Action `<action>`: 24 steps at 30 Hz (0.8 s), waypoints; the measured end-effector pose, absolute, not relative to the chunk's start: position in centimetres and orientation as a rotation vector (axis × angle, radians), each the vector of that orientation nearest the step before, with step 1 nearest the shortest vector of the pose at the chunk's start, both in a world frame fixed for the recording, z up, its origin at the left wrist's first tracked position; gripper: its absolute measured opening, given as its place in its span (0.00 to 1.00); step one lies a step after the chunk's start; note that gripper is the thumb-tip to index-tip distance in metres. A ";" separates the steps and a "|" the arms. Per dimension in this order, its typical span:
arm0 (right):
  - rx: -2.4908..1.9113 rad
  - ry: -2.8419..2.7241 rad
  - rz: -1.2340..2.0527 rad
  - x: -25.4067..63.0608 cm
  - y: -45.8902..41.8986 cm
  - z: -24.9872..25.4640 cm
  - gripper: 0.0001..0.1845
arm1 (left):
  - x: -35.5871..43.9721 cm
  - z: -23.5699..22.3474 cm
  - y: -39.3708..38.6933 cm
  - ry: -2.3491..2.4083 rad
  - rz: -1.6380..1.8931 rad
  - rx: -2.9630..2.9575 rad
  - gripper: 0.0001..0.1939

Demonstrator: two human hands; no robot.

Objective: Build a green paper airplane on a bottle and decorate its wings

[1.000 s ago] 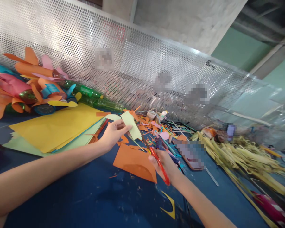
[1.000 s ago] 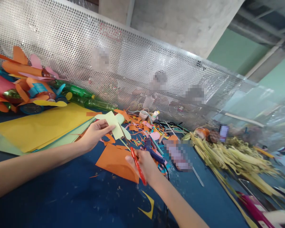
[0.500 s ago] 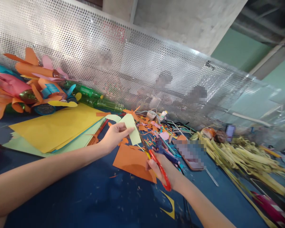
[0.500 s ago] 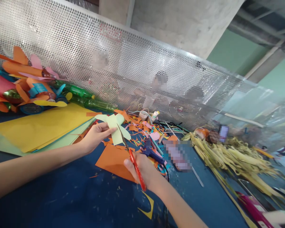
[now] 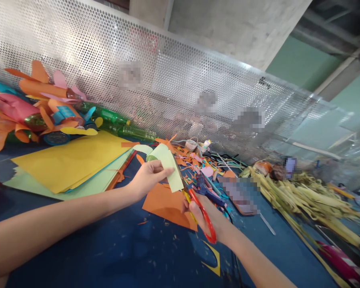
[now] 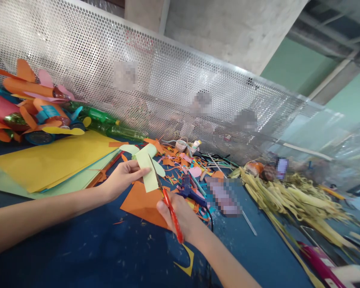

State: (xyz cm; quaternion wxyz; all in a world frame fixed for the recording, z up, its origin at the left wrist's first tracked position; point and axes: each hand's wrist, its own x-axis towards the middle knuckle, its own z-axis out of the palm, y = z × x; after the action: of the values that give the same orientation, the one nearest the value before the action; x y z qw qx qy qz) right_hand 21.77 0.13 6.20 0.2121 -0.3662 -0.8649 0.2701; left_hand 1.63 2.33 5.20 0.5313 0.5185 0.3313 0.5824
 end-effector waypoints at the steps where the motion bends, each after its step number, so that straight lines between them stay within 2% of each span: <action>1: -1.008 -2.406 0.750 21.8 0.2 6.1 0.29 | 1.6 5.2 2.3 0.790 1.389 1.232 0.09; 13: -1.080 -2.378 0.698 22.1 1.4 3.8 0.25 | 1.6 5.2 2.4 0.780 1.368 1.205 0.10; 24: -1.091 -2.404 0.425 21.5 1.5 4.2 0.27 | 1.5 5.2 2.4 0.763 1.337 1.160 0.16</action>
State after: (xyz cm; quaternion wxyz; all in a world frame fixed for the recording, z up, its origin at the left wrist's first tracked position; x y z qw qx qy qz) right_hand 21.52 1.50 4.24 0.2317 -0.3968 -0.8746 0.1545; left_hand 1.48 2.44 5.21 0.5704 0.4944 0.3249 0.5697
